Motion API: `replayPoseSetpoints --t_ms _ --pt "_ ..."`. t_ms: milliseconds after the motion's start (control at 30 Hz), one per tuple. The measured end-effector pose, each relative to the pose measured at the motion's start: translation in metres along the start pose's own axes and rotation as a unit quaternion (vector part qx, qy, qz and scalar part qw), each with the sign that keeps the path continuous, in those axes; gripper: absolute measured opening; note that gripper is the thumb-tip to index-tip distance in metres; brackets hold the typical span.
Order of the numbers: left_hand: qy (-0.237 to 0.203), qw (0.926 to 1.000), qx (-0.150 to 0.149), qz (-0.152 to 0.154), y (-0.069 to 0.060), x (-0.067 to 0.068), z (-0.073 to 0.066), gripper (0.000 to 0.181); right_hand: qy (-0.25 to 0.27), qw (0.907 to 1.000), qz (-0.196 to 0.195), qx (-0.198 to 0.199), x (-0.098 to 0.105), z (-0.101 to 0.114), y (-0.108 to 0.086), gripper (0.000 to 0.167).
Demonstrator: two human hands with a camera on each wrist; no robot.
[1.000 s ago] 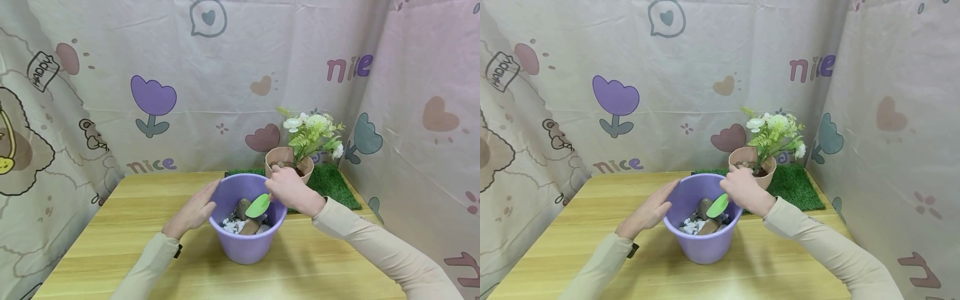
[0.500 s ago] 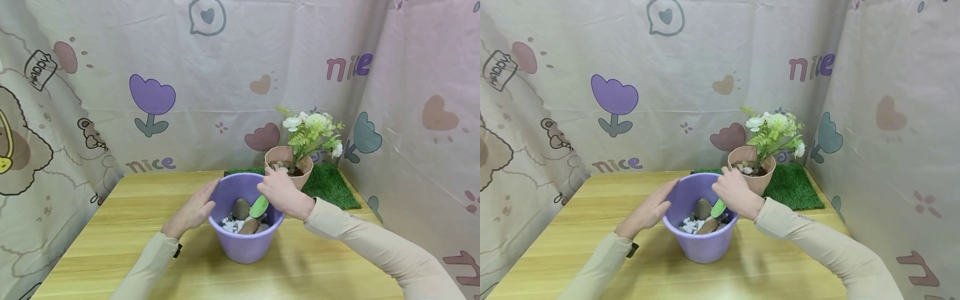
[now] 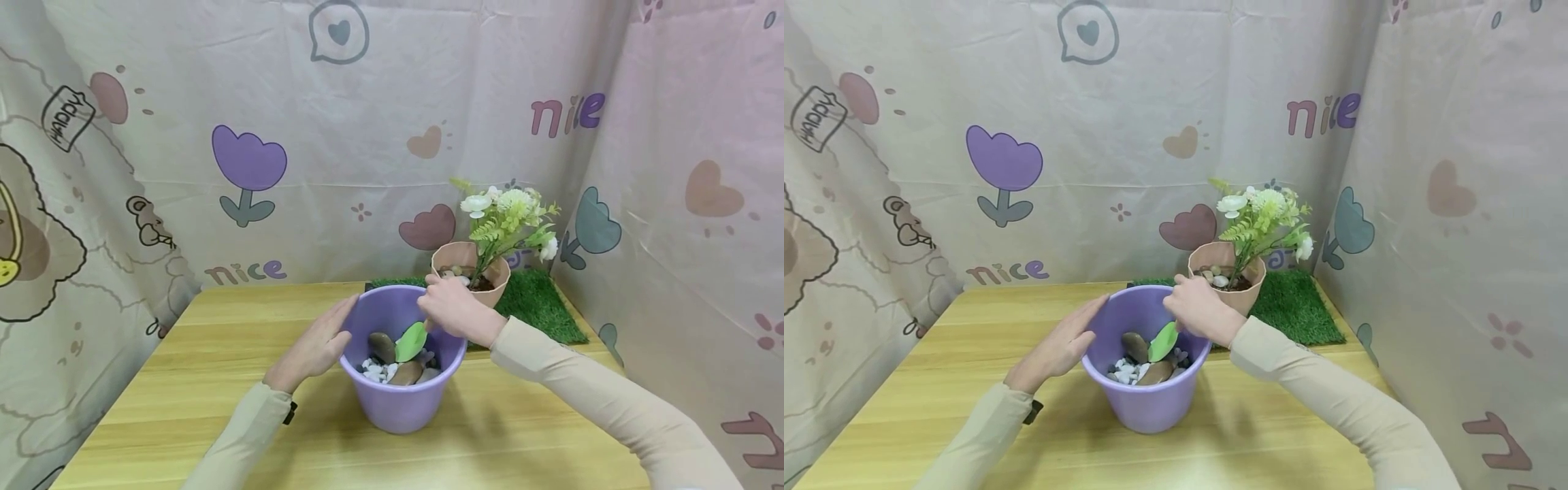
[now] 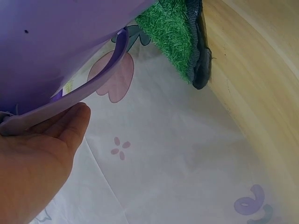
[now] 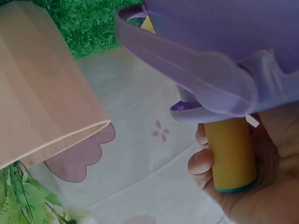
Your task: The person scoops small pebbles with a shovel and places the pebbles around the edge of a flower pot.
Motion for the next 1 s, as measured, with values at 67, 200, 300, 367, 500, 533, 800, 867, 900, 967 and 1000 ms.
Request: replayPoseSetpoints --t_ms 67,200,300,367,500,533,800,867,900,967,1000 --pt "-0.002 1.0 0.0 -0.002 0.0 0.0 -0.0001 0.069 0.007 0.9999 -0.01 0.008 -0.0022 -0.0016 0.0018 0.022" --pt "-0.002 1.0 0.001 -0.004 -0.0002 -0.0004 0.0001 0.069 0.026 0.9996 -0.002 0.013 -0.0043 -0.0041 0.0043 0.026" --pt "-0.002 1.0 0.0 -0.003 -0.0005 -0.0005 -0.0001 0.069 0.043 0.9989 0.012 0.012 -0.0046 -0.0051 0.0057 0.027" --pt "-0.003 1.0 0.001 -0.003 -0.0005 -0.0006 -0.0001 0.069 0.053 0.9983 0.022 0.01 -0.0042 -0.0056 0.0066 0.027" --pt "-0.005 1.0 0.002 -0.004 -0.0006 -0.0007 -0.0003 0.069 0.088 0.9947 0.052 -0.006 -0.0034 -0.0065 0.0068 0.026" --pt "-0.005 1.0 0.003 -0.004 -0.0007 -0.0008 -0.0003 0.069 0.099 0.9934 0.058 -0.009 -0.0035 -0.0064 0.0065 0.025" --pt "-0.008 0.9999 0.0 -0.009 -0.0015 -0.001 0.0001 0.069 0.143 0.9879 0.058 -0.016 -0.0048 -0.0043 0.0057 0.023" --pt "-0.007 0.9999 0.0 -0.009 -0.0013 -0.001 0.0005 0.069 0.141 0.9885 0.052 -0.014 -0.006 -0.004 0.0057 0.023" --pt "-0.006 0.9999 0.001 -0.009 -0.0012 -0.0011 0.0006 0.069 0.142 0.9885 0.051 -0.014 -0.0064 -0.0038 0.0055 0.023" --pt "-0.006 0.9999 0.003 -0.009 -0.0008 -0.0011 0.0007 0.069 0.143 0.9883 0.05 -0.015 -0.0071 -0.004 0.0051 0.023" --pt "-0.005 0.9999 0.003 -0.008 -0.0005 -0.0011 0.0006 0.069 0.146 0.9878 0.051 -0.017 -0.0072 -0.0043 0.0048 0.023"
Point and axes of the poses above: each hand's wrist, its own y-axis towards the middle knuckle, its own x-axis out of the back of the hand, z = x × y, the point moved 2 cm from there along y, towards the middle knuckle, and after that the axes turned 3 degrees about -z, right-handed, at the moved point
